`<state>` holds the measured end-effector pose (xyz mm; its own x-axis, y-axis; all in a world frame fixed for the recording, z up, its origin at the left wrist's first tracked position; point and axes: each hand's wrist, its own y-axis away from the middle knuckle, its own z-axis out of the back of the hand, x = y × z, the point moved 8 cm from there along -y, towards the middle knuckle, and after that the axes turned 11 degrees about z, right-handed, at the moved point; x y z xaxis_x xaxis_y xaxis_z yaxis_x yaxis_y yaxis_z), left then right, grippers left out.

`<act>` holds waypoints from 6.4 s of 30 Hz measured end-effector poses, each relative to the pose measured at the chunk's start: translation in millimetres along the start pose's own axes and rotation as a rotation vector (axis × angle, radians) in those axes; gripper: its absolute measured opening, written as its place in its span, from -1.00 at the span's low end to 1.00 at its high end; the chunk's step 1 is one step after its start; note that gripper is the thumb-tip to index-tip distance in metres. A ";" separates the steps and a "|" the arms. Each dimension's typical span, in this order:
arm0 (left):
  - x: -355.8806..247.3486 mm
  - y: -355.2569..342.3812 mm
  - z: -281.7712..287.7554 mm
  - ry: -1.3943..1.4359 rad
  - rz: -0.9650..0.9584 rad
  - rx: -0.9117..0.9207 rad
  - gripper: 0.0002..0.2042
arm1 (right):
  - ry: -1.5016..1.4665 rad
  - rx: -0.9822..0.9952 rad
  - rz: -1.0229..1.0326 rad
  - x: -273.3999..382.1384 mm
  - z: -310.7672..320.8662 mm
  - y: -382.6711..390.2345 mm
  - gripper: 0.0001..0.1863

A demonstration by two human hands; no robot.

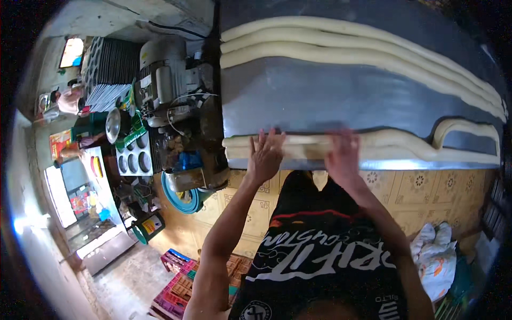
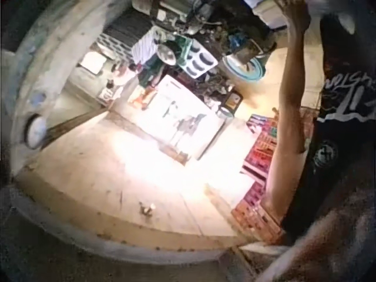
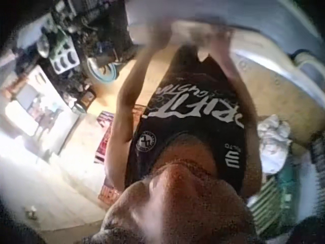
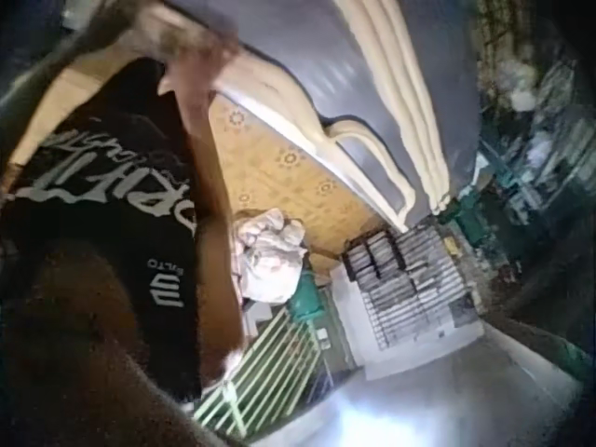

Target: Shaping and rolling out long strips of dough on a work table in a bakery.

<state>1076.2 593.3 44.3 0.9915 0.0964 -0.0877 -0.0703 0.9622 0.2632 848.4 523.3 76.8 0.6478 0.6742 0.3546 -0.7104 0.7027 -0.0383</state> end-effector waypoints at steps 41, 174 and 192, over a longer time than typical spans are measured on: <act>-253.8 -55.0 -14.9 0.400 0.049 -0.499 -0.30 | 0.373 0.005 0.256 -134.1 22.7 91.6 -0.33; -395.6 -84.5 -12.1 0.085 0.071 -0.060 -0.39 | 0.230 -0.014 0.183 -433.6 168.9 245.3 -0.37; -317.8 -90.5 -22.9 0.155 0.051 -0.137 -0.33 | 0.026 0.034 0.059 -215.8 85.3 99.8 -0.30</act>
<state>765.0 481.4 26.3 0.9582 0.1736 -0.2274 -0.1445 0.9797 0.1390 614.3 428.5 76.2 0.6111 0.7203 0.3282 -0.7562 0.6538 -0.0268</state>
